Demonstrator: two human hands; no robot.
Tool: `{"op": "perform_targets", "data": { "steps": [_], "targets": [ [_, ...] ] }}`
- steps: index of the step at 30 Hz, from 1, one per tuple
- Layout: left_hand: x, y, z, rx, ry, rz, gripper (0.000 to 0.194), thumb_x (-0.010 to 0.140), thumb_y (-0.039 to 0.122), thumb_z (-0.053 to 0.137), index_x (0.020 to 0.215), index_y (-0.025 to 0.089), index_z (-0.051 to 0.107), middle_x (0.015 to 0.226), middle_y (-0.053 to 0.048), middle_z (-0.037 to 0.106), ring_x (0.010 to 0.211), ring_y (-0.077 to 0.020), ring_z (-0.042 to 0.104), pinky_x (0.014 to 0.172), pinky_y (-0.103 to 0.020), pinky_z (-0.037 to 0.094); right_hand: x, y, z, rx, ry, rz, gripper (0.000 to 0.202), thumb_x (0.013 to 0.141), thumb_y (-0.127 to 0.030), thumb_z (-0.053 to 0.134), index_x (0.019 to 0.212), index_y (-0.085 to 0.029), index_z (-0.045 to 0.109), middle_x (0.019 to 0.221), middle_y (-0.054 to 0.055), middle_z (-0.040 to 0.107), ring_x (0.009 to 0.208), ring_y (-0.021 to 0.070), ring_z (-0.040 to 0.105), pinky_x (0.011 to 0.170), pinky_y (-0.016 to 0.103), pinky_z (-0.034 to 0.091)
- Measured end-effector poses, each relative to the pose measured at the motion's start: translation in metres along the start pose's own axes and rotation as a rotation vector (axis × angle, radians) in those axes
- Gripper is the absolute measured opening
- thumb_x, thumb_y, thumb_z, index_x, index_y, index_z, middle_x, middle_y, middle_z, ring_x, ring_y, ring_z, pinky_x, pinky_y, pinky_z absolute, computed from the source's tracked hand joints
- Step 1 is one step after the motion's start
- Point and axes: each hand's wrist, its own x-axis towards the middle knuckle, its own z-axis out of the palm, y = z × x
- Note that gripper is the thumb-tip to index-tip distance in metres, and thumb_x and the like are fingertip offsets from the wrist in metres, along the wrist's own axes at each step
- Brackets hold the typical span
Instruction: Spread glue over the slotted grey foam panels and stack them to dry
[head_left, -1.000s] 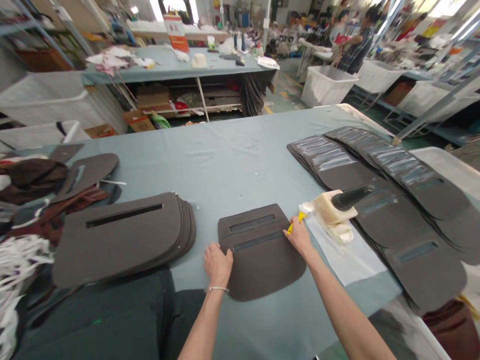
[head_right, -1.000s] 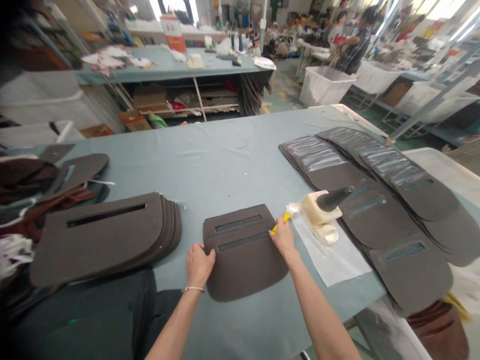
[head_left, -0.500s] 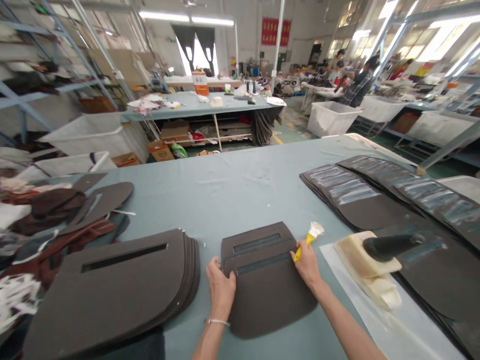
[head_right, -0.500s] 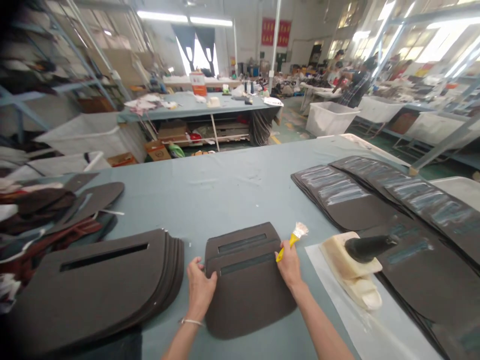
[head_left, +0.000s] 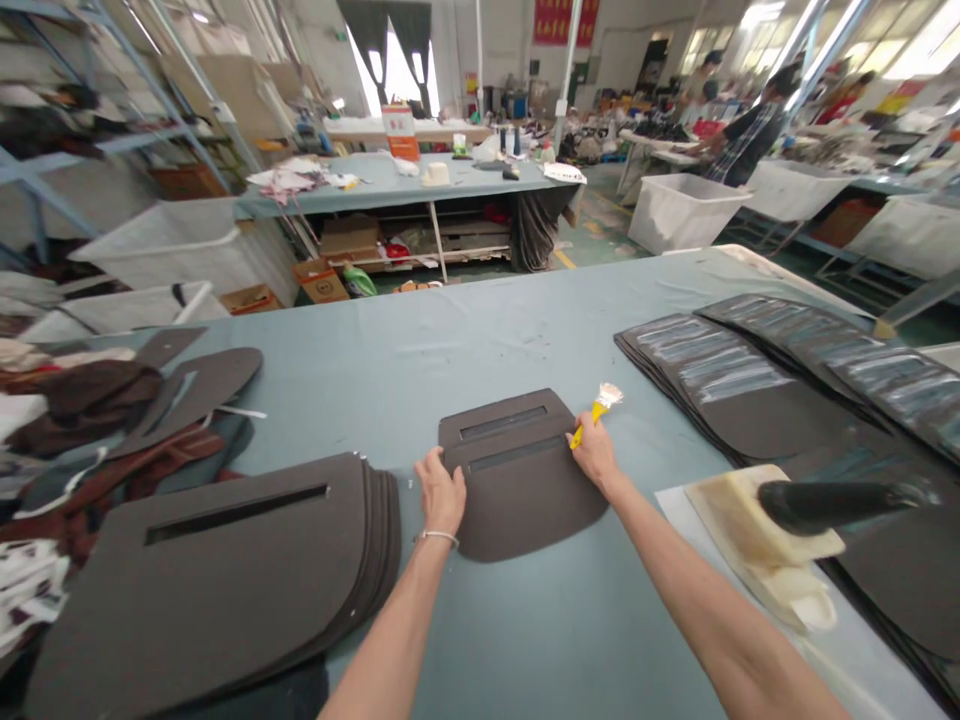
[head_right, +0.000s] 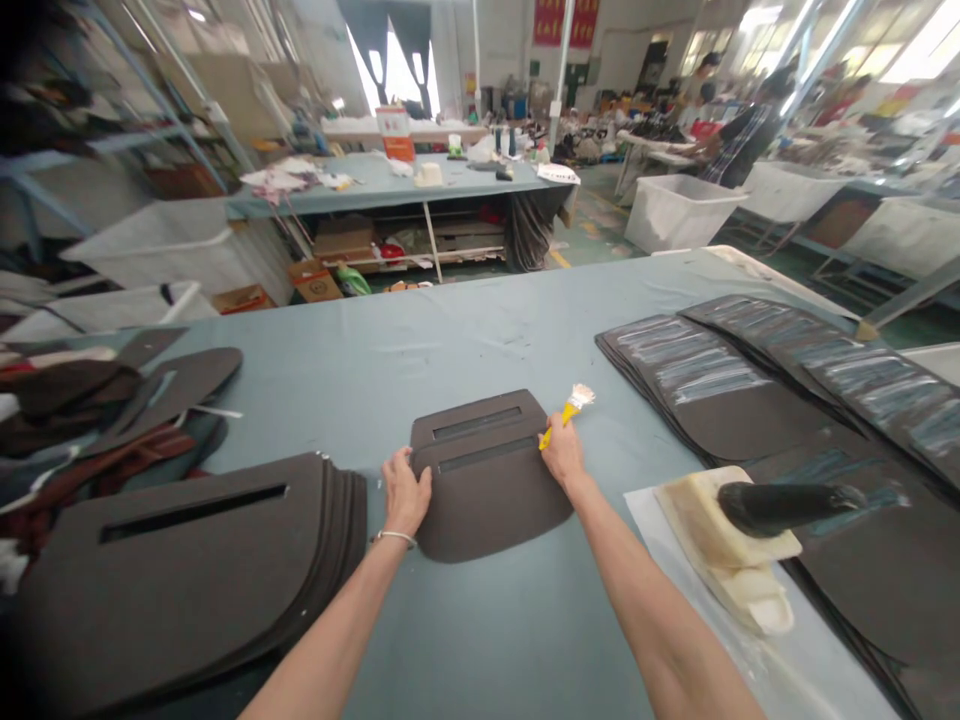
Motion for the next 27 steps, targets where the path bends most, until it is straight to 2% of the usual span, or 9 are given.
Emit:
{"op": "perform_targets", "data": {
  "steps": [3,5,8,11,15,18,22,25,27],
  "targets": [
    [-0.023,0.001,-0.016,0.04,0.005,0.029,0.04,0.085,0.027,0.049,0.123,0.015,0.042,0.111,-0.013,0.044,0.11,-0.0259,0.044,0.096,-0.048,0.039,-0.012,0.01,-0.008,0.0,0.051,-0.009,0.01,0.084,-0.018,0.05,0.094,-0.017,0.049,0.083,0.003,0.047,0.069,0.0128,0.042,0.062,0.024,0.031],
    [-0.056,-0.002,-0.038,0.033,-0.017,0.066,0.038,0.088,0.031,0.045,0.122,0.015,0.045,0.114,-0.013,0.044,0.113,-0.0259,0.043,0.098,-0.048,0.037,-0.027,0.014,-0.017,0.002,0.096,-0.013,0.009,0.085,-0.019,0.047,0.093,-0.017,0.049,0.084,0.004,0.049,0.068,0.0132,0.042,0.062,0.025,0.032],
    [-0.131,-0.015,-0.086,0.029,-0.131,0.095,0.03,0.09,0.032,0.041,0.116,0.019,0.049,0.114,-0.01,0.048,0.112,-0.0227,0.045,0.098,-0.044,0.038,-0.061,0.017,-0.032,0.03,0.076,-0.018,0.012,0.086,-0.029,0.046,0.09,-0.018,0.05,0.078,0.004,0.051,0.066,0.0144,0.044,0.062,0.027,0.032],
    [-0.215,-0.031,-0.141,0.149,-0.19,0.018,0.027,0.09,0.031,0.042,0.114,0.023,0.053,0.115,-0.008,0.051,0.11,-0.0223,0.048,0.094,-0.043,0.041,-0.101,0.016,-0.041,0.074,0.053,-0.029,0.025,0.087,-0.043,0.045,0.086,-0.019,0.05,0.071,0.004,0.052,0.062,0.0155,0.045,0.06,0.027,0.031],
    [-0.29,-0.059,-0.201,0.453,0.055,-0.178,0.038,0.086,0.036,0.049,0.121,0.02,0.051,0.123,-0.013,0.049,0.114,-0.028,0.046,0.093,-0.047,0.04,-0.153,0.0,-0.043,0.128,0.043,-0.066,0.038,0.086,-0.056,0.04,0.085,-0.019,0.05,0.074,0.006,0.056,0.062,0.0168,0.049,0.059,0.028,0.033],
    [-0.316,-0.089,-0.232,0.591,0.24,-0.33,0.054,0.082,0.044,0.054,0.127,0.015,0.047,0.125,-0.018,0.047,0.115,-0.0328,0.045,0.091,-0.05,0.04,-0.19,-0.031,-0.044,0.178,-0.036,-0.117,0.041,0.087,-0.058,0.036,0.084,-0.02,0.05,0.073,0.007,0.057,0.061,0.0175,0.051,0.058,0.028,0.034],
    [-0.322,-0.113,-0.252,0.319,0.171,-0.335,0.032,0.086,0.041,0.049,0.106,0.017,0.059,0.098,-0.009,0.059,0.095,-0.0232,0.055,0.085,-0.04,0.044,-0.239,-0.092,-0.046,0.288,-0.193,-0.165,0.035,0.088,-0.055,0.036,0.081,-0.022,0.047,0.066,0.003,0.054,0.051,0.0139,0.046,0.052,0.025,0.033],
    [-0.312,-0.1,-0.245,0.058,0.096,-0.307,0.024,0.088,0.038,0.047,0.091,0.019,0.062,0.086,-0.004,0.059,0.082,-0.0169,0.057,0.077,-0.032,0.046,-0.274,-0.142,-0.054,0.425,-0.36,-0.203,0.032,0.086,-0.054,0.043,0.083,-0.022,0.046,0.058,-0.003,0.049,0.044,0.0112,0.042,0.048,0.023,0.034],
    [-0.304,-0.077,-0.232,-0.046,0.065,-0.3,0.023,0.087,0.038,0.049,0.087,0.02,0.063,0.082,-0.002,0.058,0.077,-0.0148,0.056,0.073,-0.029,0.046,-0.294,-0.171,-0.064,0.546,-0.519,-0.252,0.03,0.083,-0.051,0.051,0.087,-0.022,0.046,0.065,-0.002,0.056,0.051,0.0124,0.052,0.052,0.022,0.041]
  ]
}}
